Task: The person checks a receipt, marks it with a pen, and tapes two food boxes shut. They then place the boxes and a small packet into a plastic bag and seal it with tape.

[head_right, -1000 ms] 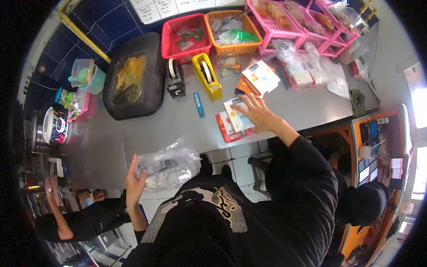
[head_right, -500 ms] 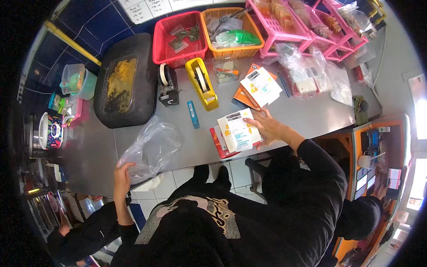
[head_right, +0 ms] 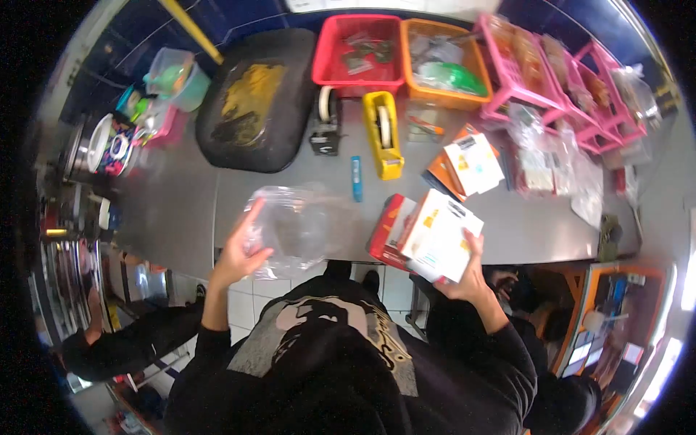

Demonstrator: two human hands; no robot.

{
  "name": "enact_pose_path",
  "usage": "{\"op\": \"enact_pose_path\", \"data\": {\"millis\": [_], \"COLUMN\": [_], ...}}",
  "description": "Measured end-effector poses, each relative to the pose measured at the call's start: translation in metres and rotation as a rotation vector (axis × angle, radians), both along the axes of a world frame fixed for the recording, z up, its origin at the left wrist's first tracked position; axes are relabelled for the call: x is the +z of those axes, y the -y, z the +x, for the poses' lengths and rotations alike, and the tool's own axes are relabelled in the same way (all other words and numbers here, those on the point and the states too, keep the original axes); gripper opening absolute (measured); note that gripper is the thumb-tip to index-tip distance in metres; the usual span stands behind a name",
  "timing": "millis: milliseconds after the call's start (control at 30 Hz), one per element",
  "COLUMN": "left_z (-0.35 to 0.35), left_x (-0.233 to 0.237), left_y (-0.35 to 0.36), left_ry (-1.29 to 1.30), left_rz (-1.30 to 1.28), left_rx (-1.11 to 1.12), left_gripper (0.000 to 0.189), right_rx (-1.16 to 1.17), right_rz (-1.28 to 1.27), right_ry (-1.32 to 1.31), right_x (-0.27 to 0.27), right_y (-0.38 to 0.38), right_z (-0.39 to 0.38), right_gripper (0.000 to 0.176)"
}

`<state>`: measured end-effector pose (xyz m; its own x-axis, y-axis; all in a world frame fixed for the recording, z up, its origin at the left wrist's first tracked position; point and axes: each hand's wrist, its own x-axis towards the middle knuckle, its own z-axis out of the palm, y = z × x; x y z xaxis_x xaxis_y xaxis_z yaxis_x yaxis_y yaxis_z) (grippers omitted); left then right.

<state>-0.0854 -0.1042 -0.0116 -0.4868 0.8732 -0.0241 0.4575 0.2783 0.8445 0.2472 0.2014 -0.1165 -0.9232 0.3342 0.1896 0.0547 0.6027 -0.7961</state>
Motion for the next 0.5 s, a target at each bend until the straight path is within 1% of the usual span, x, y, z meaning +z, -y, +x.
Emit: {"op": "enact_pose_path", "data": {"millis": [67, 100, 133, 167, 200, 267, 333, 367, 433, 467, 500], "left_z": [0.006, 0.012, 0.016, 0.013, 0.006, -0.004, -0.021, -0.028, -0.041, -0.05, -0.057], "left_x": [-0.012, -0.003, 0.008, -0.006, -0.029, -0.053, -0.092, -0.095, -0.097, -0.1, -0.104], "left_y": [-0.011, -0.02, -0.026, -0.029, -0.027, -0.024, -0.015, -0.001, 0.027, 0.036, 0.041], "left_ry": [0.199, 0.514, 0.817, 0.717, 0.614, 0.924, 0.875, 0.867, 0.713, 0.714, 0.29], "left_rz": [0.17, 0.123, 0.085, 0.161, 0.227, 0.271, 0.305, 0.33, 0.126, 0.136, 0.055], "left_rx": [-0.105, -0.09, -0.051, -0.106, -0.151, -0.111, -0.072, -0.047, 0.029, 0.034, 0.024], "left_gripper": [0.084, 0.086, 0.088, 0.087, 0.087, 0.087, 0.088, 0.088, 0.091, 0.091, 0.093], "right_rx": [0.263, 0.287, 0.254, 0.218, 0.192, 0.191, 0.255, 0.292, 0.353, 0.375, 0.391], "right_rz": [0.832, 0.97, 0.93, 0.85, 0.693, 0.283, -0.015, -0.101, -0.213, -0.24, -0.243], "right_ry": [0.26, 0.279, 0.247, 0.179, 0.088, -0.081, -0.19, -0.222, -0.276, -0.297, -0.305], "right_x": [0.08, 0.102, 0.11, 0.11, 0.102, 0.066, 0.024, 0.006, -0.026, -0.039, -0.049], "right_y": [0.003, 0.008, 0.012, 0.014, 0.018, 0.036, 0.07, 0.088, 0.114, 0.121, 0.119], "right_z": [-0.021, -0.028, -0.035, -0.045, -0.059, -0.095, -0.138, -0.158, -0.198, -0.219, -0.232], "right_gripper": [0.082, 0.084, 0.086, 0.089, 0.091, 0.096, 0.1, 0.103, 0.108, 0.111, 0.114]}}
